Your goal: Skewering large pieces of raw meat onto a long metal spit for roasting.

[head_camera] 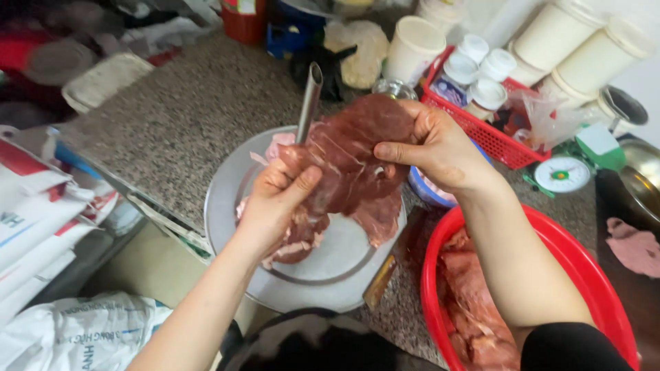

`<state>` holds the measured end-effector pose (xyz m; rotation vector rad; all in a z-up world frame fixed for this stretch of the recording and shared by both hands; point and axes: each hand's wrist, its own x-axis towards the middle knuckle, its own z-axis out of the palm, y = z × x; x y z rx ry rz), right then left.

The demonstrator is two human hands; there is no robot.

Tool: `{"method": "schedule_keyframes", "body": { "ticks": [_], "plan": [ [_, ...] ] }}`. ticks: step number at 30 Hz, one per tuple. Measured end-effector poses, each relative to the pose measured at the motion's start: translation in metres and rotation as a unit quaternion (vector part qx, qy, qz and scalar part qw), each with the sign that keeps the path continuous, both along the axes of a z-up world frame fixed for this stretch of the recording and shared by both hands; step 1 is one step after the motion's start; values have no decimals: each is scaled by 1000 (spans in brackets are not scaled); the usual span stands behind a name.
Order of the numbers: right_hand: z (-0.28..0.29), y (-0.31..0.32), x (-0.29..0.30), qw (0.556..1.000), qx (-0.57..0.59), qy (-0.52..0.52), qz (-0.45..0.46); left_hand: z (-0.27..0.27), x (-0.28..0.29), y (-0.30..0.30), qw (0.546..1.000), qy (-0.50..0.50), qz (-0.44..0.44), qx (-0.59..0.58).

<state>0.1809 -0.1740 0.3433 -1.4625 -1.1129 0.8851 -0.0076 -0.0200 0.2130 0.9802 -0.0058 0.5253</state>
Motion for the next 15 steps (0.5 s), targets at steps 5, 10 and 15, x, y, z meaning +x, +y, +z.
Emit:
{"method": "schedule_keyframes", "body": {
  "ticks": [5,10,15],
  "plan": [
    [25,25,-16,995,92,44,8,76,-21,29,976,-19,141,162],
    [39,58,-24,979,176,104,8,116,-15,70,938,-63,236,247],
    [38,81,3,972,167,168,6,147,-10,96,944,-66,199,253]
  ]
}}
